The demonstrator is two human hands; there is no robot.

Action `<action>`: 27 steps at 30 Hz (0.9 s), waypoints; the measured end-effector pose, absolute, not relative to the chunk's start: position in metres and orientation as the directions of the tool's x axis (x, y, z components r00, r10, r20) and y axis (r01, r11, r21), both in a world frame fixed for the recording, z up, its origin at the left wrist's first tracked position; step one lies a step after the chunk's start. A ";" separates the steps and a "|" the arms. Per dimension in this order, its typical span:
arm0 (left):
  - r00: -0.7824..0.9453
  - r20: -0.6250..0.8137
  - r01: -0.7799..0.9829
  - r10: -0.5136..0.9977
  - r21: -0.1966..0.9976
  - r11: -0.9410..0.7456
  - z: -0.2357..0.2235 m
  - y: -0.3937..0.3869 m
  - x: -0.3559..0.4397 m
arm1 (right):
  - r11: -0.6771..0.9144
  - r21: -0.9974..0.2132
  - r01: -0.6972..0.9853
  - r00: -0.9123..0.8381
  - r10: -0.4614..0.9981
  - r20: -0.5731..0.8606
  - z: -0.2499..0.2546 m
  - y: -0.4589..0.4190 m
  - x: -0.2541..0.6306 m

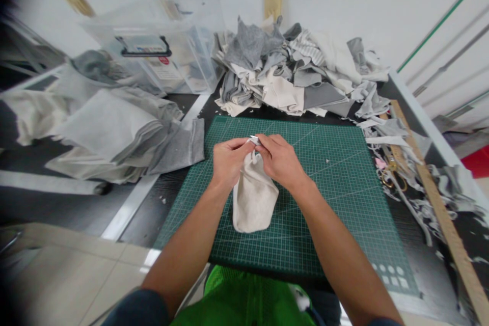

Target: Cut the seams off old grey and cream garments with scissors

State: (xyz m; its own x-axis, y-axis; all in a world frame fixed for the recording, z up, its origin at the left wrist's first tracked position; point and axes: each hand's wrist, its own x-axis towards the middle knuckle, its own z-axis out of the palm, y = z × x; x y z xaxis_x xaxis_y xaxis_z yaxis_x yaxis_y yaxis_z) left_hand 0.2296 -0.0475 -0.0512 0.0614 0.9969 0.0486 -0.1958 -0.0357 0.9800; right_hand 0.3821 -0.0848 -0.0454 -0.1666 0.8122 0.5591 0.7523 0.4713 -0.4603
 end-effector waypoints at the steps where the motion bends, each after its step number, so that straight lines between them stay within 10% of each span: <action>1: 0.057 0.051 -0.189 0.997 0.981 -0.039 -0.051 -0.048 0.230 | 0.470 -0.462 0.752 -0.168 0.815 0.554 -0.045 -0.085 0.382; 27: 0.064 0.092 -0.126 0.994 0.989 -0.083 -0.055 -0.047 0.231 | 0.421 -0.566 0.709 -0.099 0.854 0.511 -0.042 -0.084 0.383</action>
State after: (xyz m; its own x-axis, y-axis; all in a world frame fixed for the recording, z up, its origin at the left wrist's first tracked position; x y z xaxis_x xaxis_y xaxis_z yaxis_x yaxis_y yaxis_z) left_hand 0.2313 -0.0472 -0.0549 0.0642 0.9937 0.0919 -0.1259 -0.0833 0.9885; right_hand 0.3834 -0.0838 -0.0423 -0.0994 0.8539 0.5108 0.7086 0.4212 -0.5661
